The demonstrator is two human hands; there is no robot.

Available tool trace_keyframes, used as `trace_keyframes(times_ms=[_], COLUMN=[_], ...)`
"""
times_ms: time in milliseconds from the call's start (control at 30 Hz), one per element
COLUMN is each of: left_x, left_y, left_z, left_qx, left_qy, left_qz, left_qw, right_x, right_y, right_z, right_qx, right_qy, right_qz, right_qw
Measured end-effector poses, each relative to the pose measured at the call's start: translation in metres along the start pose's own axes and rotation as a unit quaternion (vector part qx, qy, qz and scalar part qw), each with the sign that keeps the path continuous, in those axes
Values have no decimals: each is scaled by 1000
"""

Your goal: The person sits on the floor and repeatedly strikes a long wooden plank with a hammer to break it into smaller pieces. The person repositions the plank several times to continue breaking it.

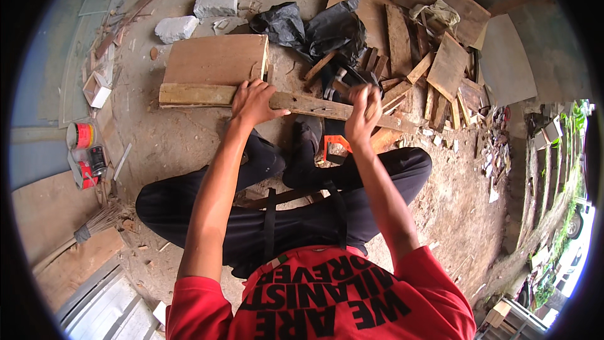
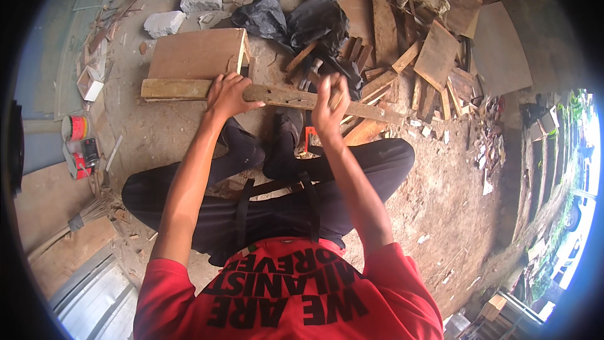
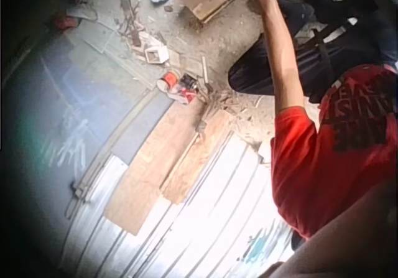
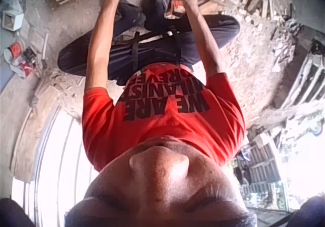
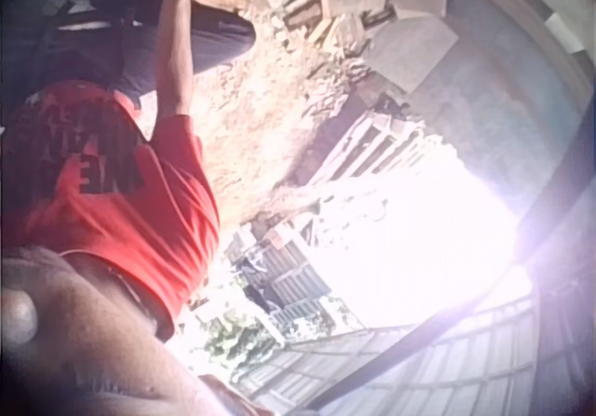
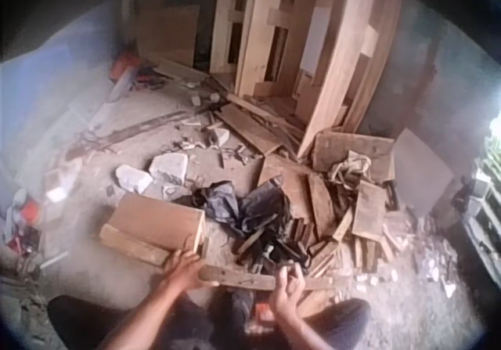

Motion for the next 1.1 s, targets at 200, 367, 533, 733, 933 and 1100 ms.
trace_keyframes(times_ms=[200, 367, 533, 733, 933, 1100], left_x=[-6, -3, 5, 0, 4, 0], left_y=[2, 2, 3, 2, 4, 4], left_z=[4, 3, 3, 6, 5, 5], left_qx=[1, -4, -8, 15, 8, 15], left_qy=[-27, -10, 26, -25, 3, -19], left_qz=[8, 12, 4, -8, 0, -4], left_qw=[1000, 1000, 1000, 1000, 1000, 1000], right_x=[-21, -23, -18, -13, 9, 18], right_y=[-28, -30, -34, -31, -16, -6], right_z=[-82, -110, -115, -117, -114, -129], right_qx=[160, 160, 163, 166, 33, -49], right_qy=[-187, -287, -386, -445, -384, -334], right_qz=[-101, -148, -192, -176, -204, -157], right_qw=[964, 933, 887, 862, 900, 928])
Point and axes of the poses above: each hand's wrist, its own z-axis towards the middle knuckle, its own x-axis out of the back of the hand, y = z × x, the point moved 10 cm from there along z, towards the middle knuckle, and after that the axes turned 1 degree about x, right-handed, at the moved point
